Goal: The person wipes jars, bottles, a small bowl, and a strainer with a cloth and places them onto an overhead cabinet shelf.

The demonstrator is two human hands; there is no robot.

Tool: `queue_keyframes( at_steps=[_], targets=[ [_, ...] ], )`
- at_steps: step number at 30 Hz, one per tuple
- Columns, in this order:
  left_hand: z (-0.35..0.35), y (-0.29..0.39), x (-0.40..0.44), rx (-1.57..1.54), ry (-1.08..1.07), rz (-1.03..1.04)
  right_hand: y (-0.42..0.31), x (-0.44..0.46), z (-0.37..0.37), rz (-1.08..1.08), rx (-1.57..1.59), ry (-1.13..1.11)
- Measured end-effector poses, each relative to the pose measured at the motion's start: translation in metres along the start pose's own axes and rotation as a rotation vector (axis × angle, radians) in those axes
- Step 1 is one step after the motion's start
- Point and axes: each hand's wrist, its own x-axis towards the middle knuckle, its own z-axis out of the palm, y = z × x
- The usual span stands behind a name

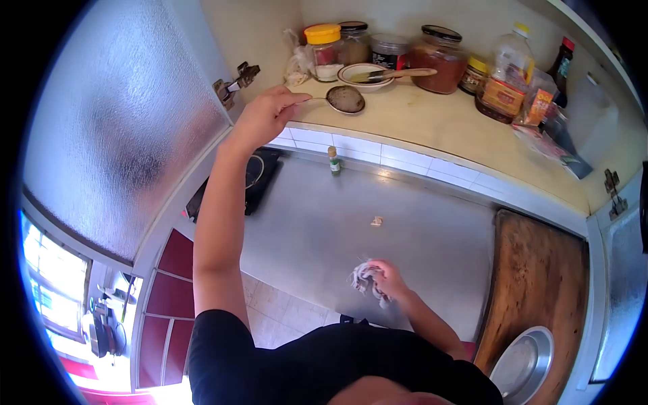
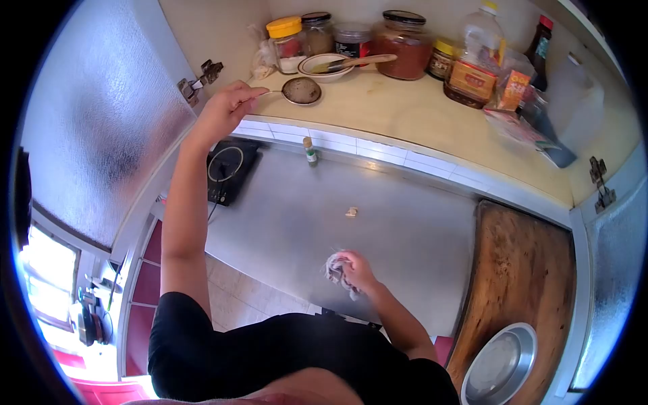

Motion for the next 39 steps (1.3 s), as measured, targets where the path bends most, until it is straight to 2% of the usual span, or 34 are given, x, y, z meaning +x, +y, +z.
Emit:
queue_keyframes(
  at_steps=[3,8,12,15,21,23,27,33,36,39],
  targets=[
    [0.01,-0.02,0.013,-0.074,-0.041,0.009,0.016,-0.016,-0.026,-0.104,-0.148,0.114],
    [0.015,-0.022,0.025,-0.23,-0.108,0.022,0.014,-0.043,-0.047,0.003,-0.164,0.17],
    [0.017,0.011,0.034,-0.239,-0.172,-0.008,0.012,-0.057,-0.048,0.103,-0.053,0.206],
    [0.041,0.02,0.048,-0.149,-0.106,0.151,0.021,-0.061,-0.047,0.063,-0.101,0.225],
    [0.054,0.037,0.055,-0.245,-0.033,0.079,0.028,-0.067,-0.049,0.06,-0.152,0.248],
    [0.04,0.035,0.052,-0.275,-0.093,0.021,0.025,-0.072,-0.05,0.076,-0.165,0.256],
    [0.034,-0.013,0.051,-0.416,-0.184,-0.056,0.03,-0.079,-0.053,0.052,-0.185,0.282],
    [0.023,-0.04,0.055,-0.359,-0.218,-0.136,0.04,-0.08,-0.053,0.077,-0.165,0.277],
    [0.026,-0.046,0.062,-0.232,-0.284,-0.178,0.039,-0.08,-0.052,0.115,-0.148,0.283],
    [0.03,-0.035,0.068,-0.011,-0.151,-0.124,0.037,-0.08,-0.051,0.132,-0.134,0.292]
  ],
)
